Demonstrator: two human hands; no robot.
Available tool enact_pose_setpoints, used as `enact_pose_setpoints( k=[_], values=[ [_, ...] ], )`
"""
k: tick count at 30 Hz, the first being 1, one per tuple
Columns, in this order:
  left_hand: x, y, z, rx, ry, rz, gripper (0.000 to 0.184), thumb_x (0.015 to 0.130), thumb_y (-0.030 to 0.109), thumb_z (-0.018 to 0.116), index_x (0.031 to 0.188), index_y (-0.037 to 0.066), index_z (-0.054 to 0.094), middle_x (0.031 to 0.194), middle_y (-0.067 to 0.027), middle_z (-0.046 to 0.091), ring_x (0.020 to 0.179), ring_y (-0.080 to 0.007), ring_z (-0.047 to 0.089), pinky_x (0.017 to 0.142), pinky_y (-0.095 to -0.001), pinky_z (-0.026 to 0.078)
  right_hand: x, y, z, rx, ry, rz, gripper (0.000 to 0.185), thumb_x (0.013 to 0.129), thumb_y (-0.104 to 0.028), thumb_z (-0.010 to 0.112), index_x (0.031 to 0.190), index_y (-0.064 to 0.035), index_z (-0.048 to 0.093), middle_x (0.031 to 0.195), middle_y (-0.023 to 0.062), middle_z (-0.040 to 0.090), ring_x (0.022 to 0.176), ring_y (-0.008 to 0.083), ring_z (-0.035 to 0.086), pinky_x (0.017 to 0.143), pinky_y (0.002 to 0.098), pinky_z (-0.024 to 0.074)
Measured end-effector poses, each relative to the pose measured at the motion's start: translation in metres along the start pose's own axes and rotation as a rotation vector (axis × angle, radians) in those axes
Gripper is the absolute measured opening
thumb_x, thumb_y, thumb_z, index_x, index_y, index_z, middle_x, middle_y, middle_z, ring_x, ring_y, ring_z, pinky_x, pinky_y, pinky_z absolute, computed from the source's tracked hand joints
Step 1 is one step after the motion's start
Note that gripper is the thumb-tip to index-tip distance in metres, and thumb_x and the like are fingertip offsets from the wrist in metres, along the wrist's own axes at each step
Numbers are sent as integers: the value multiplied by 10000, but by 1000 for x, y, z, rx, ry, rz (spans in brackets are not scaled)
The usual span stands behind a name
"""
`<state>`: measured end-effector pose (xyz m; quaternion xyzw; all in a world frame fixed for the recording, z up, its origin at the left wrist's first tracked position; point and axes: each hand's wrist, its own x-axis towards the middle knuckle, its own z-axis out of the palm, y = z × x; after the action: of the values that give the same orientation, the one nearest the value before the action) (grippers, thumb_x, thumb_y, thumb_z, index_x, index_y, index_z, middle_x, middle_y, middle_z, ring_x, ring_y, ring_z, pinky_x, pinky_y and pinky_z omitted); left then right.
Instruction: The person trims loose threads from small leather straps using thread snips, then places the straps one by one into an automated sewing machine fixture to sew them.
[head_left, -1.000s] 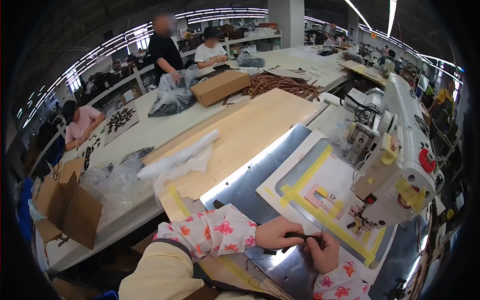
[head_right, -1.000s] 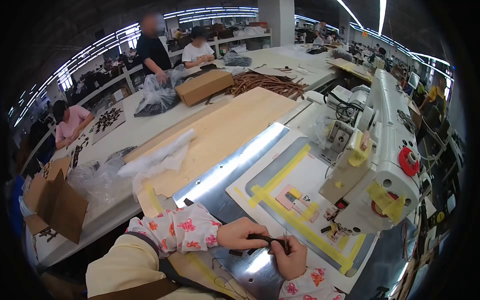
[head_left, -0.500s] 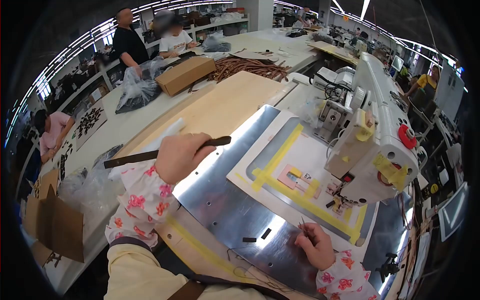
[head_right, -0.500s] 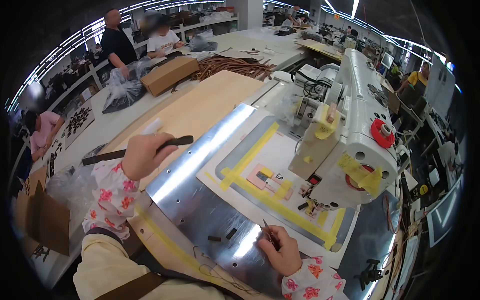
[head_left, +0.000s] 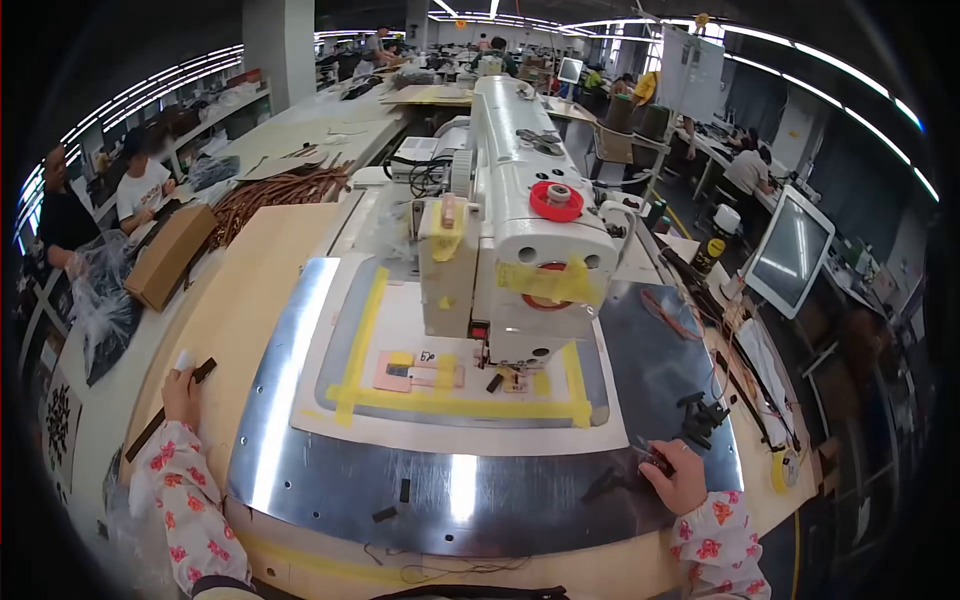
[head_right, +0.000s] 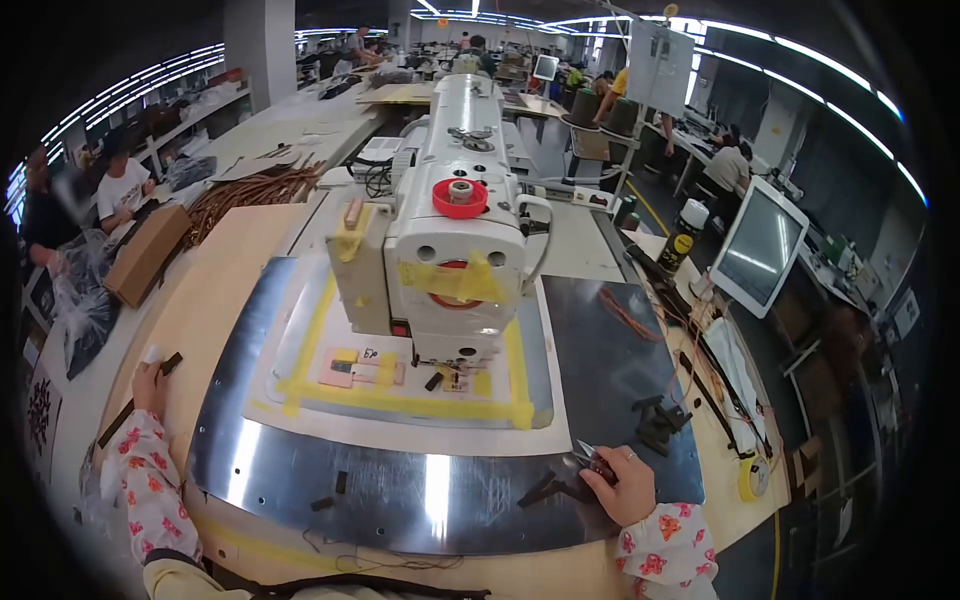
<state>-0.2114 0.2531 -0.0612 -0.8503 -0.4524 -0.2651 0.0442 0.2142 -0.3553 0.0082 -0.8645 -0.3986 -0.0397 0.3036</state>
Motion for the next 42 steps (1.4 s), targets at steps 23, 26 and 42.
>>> enact_pose_setpoints(
  k=[23, 26, 42],
  values=[
    [-135, 279, -92, -560, -536, 528, 348, 754, 108, 681, 1082, 58, 576, 968, -106, 568, 860, -276, 576, 727, -337, 479, -89, 163, -65, -326, 280, 374, 290, 887, -139, 561, 1129, 15, 518, 990, 102, 550, 831, 173, 533, 701, 266, 442],
    [-131, 283, -88, -599, -579, 523, 333, 751, 80, 675, 1070, 63, 579, 914, -100, 565, 813, -266, 580, 703, -334, 479, -86, 158, -62, -405, 202, 364, 269, 886, -137, 558, 1106, 15, 532, 946, 110, 546, 810, 194, 534, 688, 281, 445],
    [-115, 324, -84, -512, -558, 524, 311, 755, -12, 595, 1064, 24, 583, 881, -141, 539, 747, -300, 567, 658, -339, 463, -77, 146, -55, -384, 230, 301, 298, 881, -111, 498, 1132, 47, 531, 1051, 196, 555, 940, 336, 555, 822, 361, 443]
  ],
)
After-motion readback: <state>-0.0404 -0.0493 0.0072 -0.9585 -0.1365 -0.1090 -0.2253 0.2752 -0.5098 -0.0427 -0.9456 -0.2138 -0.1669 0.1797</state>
